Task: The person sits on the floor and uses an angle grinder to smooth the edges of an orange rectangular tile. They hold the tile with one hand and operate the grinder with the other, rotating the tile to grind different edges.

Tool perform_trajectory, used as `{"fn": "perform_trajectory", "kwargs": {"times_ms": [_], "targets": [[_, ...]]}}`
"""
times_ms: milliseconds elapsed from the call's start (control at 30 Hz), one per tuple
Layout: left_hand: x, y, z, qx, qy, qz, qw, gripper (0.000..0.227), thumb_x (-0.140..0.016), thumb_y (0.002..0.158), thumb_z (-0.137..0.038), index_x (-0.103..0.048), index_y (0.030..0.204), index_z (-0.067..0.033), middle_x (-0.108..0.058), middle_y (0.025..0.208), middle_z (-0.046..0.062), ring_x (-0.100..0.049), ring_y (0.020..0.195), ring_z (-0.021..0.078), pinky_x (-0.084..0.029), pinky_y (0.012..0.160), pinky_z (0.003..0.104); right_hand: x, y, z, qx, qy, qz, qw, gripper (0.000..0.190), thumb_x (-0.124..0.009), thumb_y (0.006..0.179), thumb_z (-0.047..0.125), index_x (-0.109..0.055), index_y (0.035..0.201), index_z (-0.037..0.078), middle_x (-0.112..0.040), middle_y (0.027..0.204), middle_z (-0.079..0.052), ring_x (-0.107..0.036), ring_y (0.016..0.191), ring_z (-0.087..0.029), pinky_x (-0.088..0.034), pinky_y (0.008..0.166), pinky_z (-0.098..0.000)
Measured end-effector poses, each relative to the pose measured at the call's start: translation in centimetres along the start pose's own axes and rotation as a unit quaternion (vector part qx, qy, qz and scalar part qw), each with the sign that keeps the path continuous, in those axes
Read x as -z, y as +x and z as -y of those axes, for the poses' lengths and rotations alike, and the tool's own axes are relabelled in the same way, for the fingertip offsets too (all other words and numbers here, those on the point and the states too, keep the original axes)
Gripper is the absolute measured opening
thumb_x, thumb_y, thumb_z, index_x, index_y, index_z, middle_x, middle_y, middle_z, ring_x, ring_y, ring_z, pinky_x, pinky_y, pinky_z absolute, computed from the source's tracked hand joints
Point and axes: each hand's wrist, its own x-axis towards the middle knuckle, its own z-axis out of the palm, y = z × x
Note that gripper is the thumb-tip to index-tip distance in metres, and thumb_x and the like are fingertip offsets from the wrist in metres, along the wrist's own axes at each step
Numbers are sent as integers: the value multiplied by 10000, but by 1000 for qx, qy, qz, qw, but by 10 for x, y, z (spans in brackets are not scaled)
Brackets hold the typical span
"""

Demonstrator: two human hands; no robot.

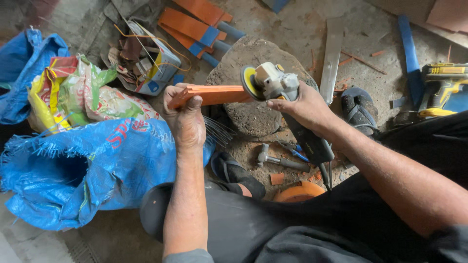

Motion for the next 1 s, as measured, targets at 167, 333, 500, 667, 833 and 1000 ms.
{"fn": "perform_trajectory", "kwargs": {"times_ms": [167,333,500,667,833,1000], "targets": [[-1,-4,-2,8,9,-5,1000,379,-904,841,-79,-547,967,-73,-621,1057,58,-580,1040,180,-476,1033,335,-4,-14,7,11,-19,36,999,693,-837,751,369,-559,1314,76,-726,1128,-64,-704,972,-161,-555,907,-320],[1,-2,-3,4,-3,-4,1000,390,-909,840,-87,-543,974,-90,-613,1057,38,-560,1034,164,-468,1009,313,-4,-6,8,-4,-13,5,1000,646,-847,777,346,-610,1292,37,-742,1150,-95,-691,1061,-181,-522,966,-334],[3,-4,3,12,-9,-14,1000,385,-909,836,-62,-548,969,-87,-598,1046,27,-554,1024,159,-458,980,307,-5,-15,11,57,-40,8,998,664,-849,772,347,-596,1302,38,-738,1150,-82,-691,1057,-163,-521,952,-325],[-3,3,4,-1,-5,-24,1000,369,-900,813,-61,-570,977,-84,-609,1059,30,-578,1031,163,-476,985,310,-7,-20,25,-10,-16,14,1000,693,-841,746,360,-582,1320,71,-750,1102,-87,-700,964,-196,-553,878,-342],[-1,4,7,-6,18,-1,1000,336,-890,835,-66,-581,966,-83,-630,1069,61,-590,1032,176,-474,997,322,-1,-12,23,22,-45,-6,999,670,-844,763,357,-603,1299,36,-754,1124,-95,-702,1034,-184,-522,946,-326],[-1,-3,9,10,31,-4,999,337,-898,841,-68,-584,960,-79,-628,1078,61,-588,1053,173,-470,1020,329,-4,-22,9,73,-40,6,996,696,-843,752,353,-574,1310,36,-736,1150,-87,-679,1059,-175,-510,955,-325]]}}
